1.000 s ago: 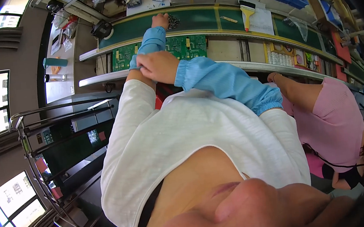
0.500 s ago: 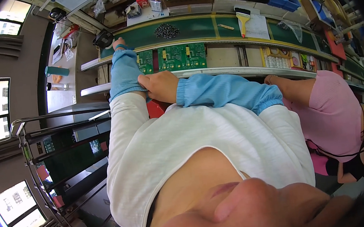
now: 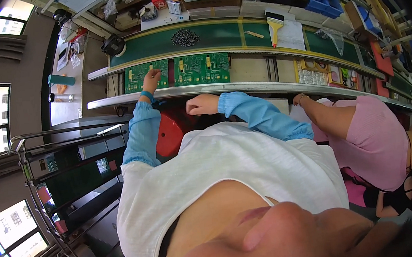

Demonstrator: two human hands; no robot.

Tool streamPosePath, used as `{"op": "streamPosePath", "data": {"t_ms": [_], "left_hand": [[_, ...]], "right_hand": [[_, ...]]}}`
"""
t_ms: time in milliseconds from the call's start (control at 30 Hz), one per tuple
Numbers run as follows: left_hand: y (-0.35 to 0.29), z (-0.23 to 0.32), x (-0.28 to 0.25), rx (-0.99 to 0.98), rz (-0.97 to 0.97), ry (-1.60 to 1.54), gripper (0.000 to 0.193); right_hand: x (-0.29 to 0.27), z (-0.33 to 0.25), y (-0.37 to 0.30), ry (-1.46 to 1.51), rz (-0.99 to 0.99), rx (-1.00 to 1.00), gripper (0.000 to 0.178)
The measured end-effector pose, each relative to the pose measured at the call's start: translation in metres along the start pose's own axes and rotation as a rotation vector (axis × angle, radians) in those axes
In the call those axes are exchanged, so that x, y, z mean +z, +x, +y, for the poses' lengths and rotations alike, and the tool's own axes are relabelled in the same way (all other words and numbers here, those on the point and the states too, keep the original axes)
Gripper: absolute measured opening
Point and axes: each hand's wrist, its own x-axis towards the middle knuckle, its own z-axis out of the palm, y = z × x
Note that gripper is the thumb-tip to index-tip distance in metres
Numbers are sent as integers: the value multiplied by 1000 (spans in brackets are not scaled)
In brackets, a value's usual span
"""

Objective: The person is manually inserting small electronic components into a printed circuit board on an assembly line.

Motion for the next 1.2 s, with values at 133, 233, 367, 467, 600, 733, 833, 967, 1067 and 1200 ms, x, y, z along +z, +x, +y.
{"op": "streamPosePath", "data": {"t_ms": [133,233,367,467,600,733,833,967,1067,1200], "left_hand": [[2,-77,-21,-33,85,245,21],[25,-98,14,-63,156,367,19],[-5,-110,24,-146,136,556,29],[-7,-99,42,-114,-103,611,39],[-1,-101,30,-68,-188,619,53],[15,-108,27,-44,-250,467,50],[16,-117,23,-38,-334,324,44],[1,-135,6,-49,-321,261,31],[16,-104,27,-19,-327,185,24],[-24,-131,-5,-98,-145,232,18]], "right_hand": [[43,132,-34,-94,-190,425,25],[103,211,-73,-236,75,504,26],[118,237,-82,-63,109,657,26],[130,245,-98,-136,135,762,48],[155,251,-89,-201,-29,932,60],[209,299,-78,-346,18,1004,60],[232,312,-35,-352,163,926,41],[245,314,52,-278,112,799,38],[252,380,79,-590,-222,388,29],[282,361,162,-439,-598,423,23]]}}
